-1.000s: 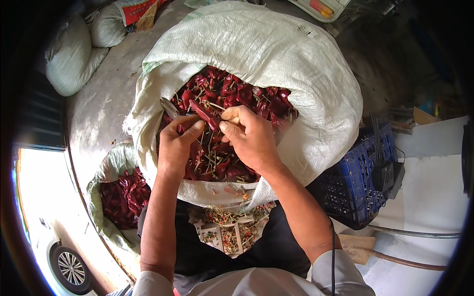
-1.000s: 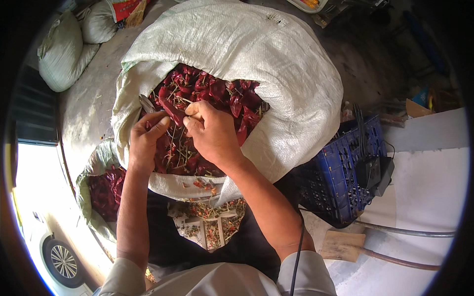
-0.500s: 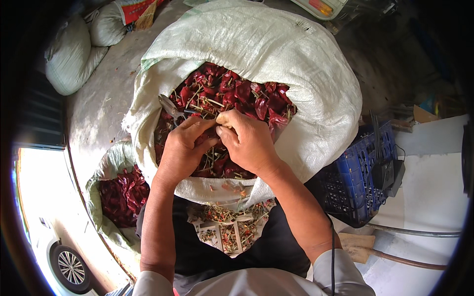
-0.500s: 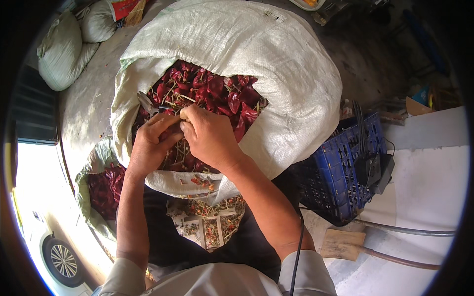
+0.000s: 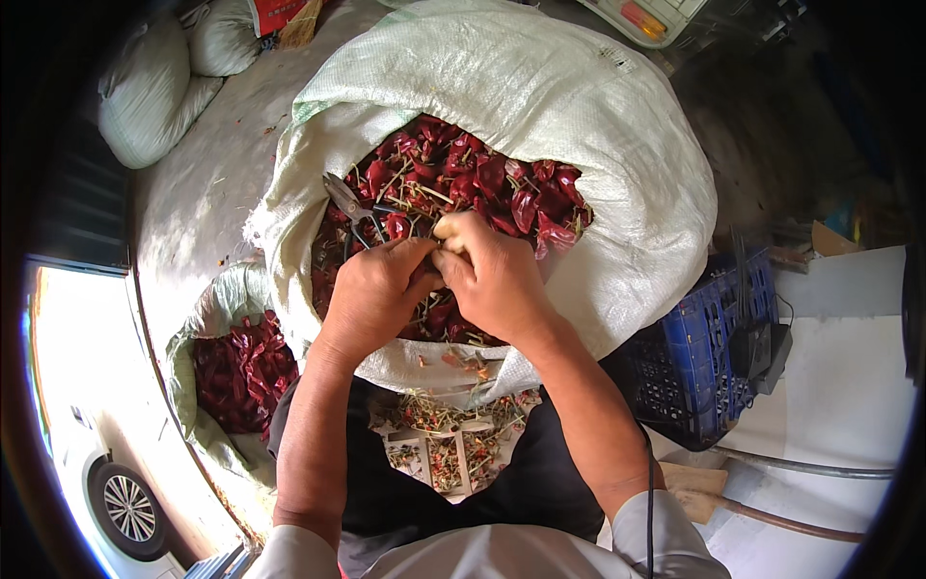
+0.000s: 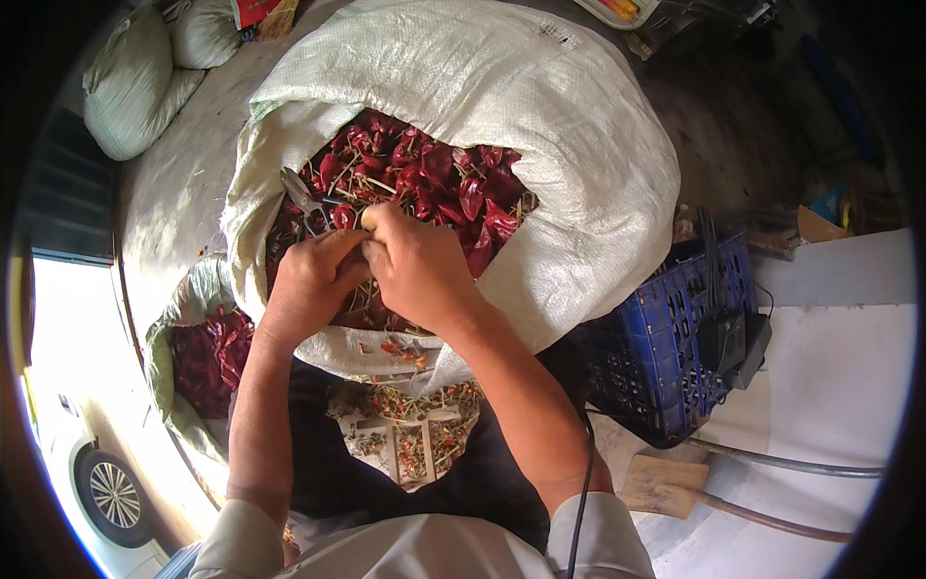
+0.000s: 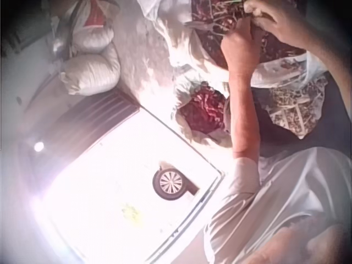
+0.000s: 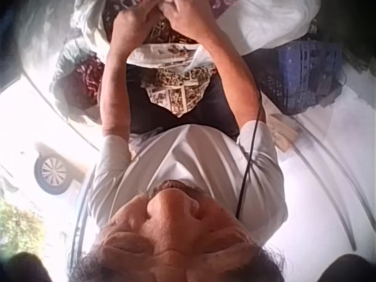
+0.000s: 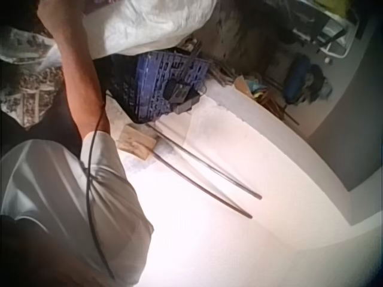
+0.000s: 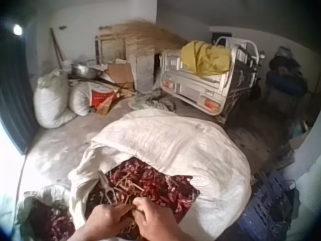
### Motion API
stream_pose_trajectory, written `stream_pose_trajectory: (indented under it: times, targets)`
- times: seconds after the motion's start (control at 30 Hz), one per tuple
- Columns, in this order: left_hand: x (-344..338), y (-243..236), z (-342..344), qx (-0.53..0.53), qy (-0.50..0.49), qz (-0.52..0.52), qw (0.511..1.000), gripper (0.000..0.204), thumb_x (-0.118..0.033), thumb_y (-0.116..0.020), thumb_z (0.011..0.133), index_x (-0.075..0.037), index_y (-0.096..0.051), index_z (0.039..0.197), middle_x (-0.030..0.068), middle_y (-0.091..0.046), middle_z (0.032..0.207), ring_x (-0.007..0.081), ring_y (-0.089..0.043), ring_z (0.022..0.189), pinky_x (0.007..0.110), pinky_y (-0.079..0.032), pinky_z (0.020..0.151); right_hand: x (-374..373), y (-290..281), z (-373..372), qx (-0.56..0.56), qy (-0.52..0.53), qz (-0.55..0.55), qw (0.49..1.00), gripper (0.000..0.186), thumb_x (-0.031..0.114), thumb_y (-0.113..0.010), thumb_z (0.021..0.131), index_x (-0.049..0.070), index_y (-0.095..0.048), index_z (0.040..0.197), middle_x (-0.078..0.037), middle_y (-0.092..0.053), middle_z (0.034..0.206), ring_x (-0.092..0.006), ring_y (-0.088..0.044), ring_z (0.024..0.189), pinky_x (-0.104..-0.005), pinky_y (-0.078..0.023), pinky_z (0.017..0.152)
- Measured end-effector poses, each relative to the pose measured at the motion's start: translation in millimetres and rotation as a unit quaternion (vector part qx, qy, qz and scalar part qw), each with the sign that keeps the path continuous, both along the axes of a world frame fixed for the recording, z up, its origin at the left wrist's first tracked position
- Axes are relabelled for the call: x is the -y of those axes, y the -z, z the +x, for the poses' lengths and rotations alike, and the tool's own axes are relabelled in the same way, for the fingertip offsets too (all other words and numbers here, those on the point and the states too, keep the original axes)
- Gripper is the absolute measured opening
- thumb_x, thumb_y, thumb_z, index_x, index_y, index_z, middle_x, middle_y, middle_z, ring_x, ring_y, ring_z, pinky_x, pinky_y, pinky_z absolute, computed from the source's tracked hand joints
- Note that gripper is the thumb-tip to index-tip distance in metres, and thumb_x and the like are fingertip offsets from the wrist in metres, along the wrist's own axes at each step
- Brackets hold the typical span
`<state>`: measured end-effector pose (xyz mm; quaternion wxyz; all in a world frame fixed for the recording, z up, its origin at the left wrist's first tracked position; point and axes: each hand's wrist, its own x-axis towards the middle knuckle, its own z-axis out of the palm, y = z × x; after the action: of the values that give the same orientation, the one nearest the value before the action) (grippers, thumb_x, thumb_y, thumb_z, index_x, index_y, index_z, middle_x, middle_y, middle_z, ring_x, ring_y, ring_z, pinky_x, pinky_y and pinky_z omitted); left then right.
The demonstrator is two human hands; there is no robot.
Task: The person sits on the floor and uses scissors to trim the stems off dried red chilies taken from a large white sack. The trimmed chilies are placed into a smaller sack on the left, while the removed stems are discarded onto a newspaper on the floor.
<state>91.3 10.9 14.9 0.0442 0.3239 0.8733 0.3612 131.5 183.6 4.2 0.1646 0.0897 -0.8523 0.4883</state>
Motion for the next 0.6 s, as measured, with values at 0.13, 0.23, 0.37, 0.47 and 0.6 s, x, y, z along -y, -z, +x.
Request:
stream_pose_trajectory:
  times: [0.13,0.23,0.37,0.47,0.6]
  targets:
    - [-3,1,6,-0.024,-0.067,-0.005,0.997,0.030,-0.015,-0.079,0.076,-0.005,-0.064,0.101,0.0135,-0.067,0.085,0.0343,-0.067,0.077,0.042,-0.053,0.066,-2,-9,-4,0.156,0.043,-0.076,0.984,0.029,0.026,-0.074,0.089,0.001,-0.060,0.091,-0.019,-0.068,0.077,-0.0319,-0.070,0.070,-0.0401,-0.053,0.063]
    - [-2,-4,6,-0.001,-0.066,-0.007,0.998,0.032,-0.010,-0.079,0.076,-0.005,-0.065,0.104,0.0140,-0.067,0.089,0.0330,-0.067,0.079,0.041,-0.053,0.067,0,-1,-5,0.142,0.012,-0.034,0.989,0.030,0.028,-0.070,0.091,0.001,-0.061,0.084,-0.019,-0.066,0.075,-0.0336,-0.068,0.067,-0.0418,-0.052,0.060]
    - [-6,4,6,-0.002,-0.073,0.039,0.997,0.032,-0.007,-0.077,0.076,-0.004,-0.066,0.106,0.0141,-0.066,0.082,0.0315,-0.066,0.074,0.038,-0.053,0.067,3,3,-3,-0.038,0.027,0.072,0.996,0.020,0.019,-0.067,0.091,0.004,-0.057,0.082,-0.015,-0.061,0.073,-0.0332,-0.064,0.064,-0.0431,-0.050,0.057]
    - [-6,3,7,0.047,-0.110,0.044,0.992,0.030,-0.005,-0.076,0.077,-0.003,-0.067,0.106,0.0133,-0.064,0.075,0.0244,-0.064,0.067,0.033,-0.052,0.065,12,6,-3,-0.093,0.046,0.133,0.986,0.015,0.013,-0.065,0.090,0.006,-0.053,0.083,-0.011,-0.057,0.073,-0.0308,-0.062,0.063,-0.0422,-0.049,0.054]
    - [-9,-6,8,0.135,-0.145,0.113,0.974,0.026,-0.002,-0.076,0.081,0.000,-0.068,0.106,0.0051,-0.064,0.075,0.0068,-0.055,0.068,0.025,-0.048,0.065,16,-3,-5,-0.014,0.060,-0.113,0.992,0.015,0.014,-0.064,0.094,0.002,-0.059,0.087,-0.014,-0.062,0.069,-0.0259,-0.062,0.058,-0.0358,-0.049,0.054]
